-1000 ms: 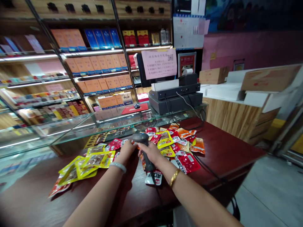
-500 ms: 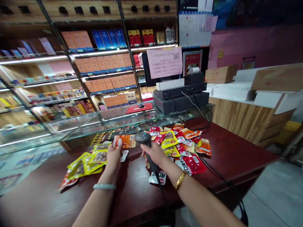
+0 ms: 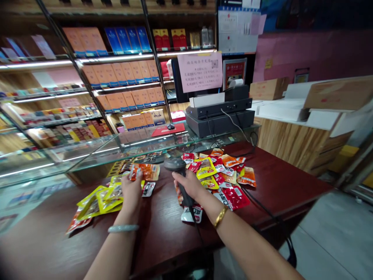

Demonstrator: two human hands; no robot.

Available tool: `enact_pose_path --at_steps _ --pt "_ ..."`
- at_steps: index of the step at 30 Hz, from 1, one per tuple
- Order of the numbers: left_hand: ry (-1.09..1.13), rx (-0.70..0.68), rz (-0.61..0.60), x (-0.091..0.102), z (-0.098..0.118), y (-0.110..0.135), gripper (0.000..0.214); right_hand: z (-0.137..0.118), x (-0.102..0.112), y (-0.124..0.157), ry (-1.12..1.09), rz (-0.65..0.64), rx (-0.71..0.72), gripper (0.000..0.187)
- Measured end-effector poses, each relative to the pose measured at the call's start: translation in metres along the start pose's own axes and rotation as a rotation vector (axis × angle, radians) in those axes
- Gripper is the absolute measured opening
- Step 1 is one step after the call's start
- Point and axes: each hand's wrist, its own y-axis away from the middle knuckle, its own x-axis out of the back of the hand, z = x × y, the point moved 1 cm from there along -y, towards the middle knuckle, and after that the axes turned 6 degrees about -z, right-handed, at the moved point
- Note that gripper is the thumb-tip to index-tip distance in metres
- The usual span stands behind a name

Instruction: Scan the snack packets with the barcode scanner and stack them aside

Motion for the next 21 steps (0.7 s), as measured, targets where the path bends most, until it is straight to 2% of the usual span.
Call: enact_pose_path --at_steps 2,3,4,5,7,9,10,12,17,21 --pt "-0.144 -0.039 0.089 0.006 0.010 0.005 0.047 -0.004 0.002 0.000 -0.017 0.048 0.003 0.060" --pt "-0.232 -0.089 0.094 0.006 0.016 0.009 0.051 -0.006 0.003 0.001 -0.022 0.072 0.005 0.059" --pt "-0.327 -0.160 0.050 0.004 0.021 0.016 0.049 -0.009 0.004 0.001 -0.024 0.093 0.008 0.059" --pt "-0.421 -0.237 -0.040 -0.001 0.026 0.024 0.043 -0.011 0.004 0.002 -0.020 0.108 0.011 0.060" --pt "-0.570 -0.353 -0.301 -0.016 0.031 0.042 0.026 -0.014 0.004 0.004 -0.005 0.120 0.017 0.060" --pt "-0.665 -0.392 -0.536 -0.031 0.029 0.057 0.016 -0.017 0.004 0.006 0.013 0.116 0.017 0.063" --pt "-0.682 -0.393 -0.619 -0.038 0.026 0.062 0.012 -0.018 0.003 0.007 0.019 0.111 0.016 0.064" --pt "-0.622 -0.365 -0.706 -0.047 0.020 0.067 0.010 -0.019 0.003 0.008 0.027 0.097 0.010 0.068" --pt "-0.261 -0.181 -0.702 -0.056 0.012 0.065 0.050 -0.019 0.002 0.008 0.045 0.081 -0.006 0.071" --pt "-0.176 -0.121 -0.664 -0.053 0.015 0.060 0.047 -0.016 0.002 0.006 0.052 0.085 -0.011 0.072"
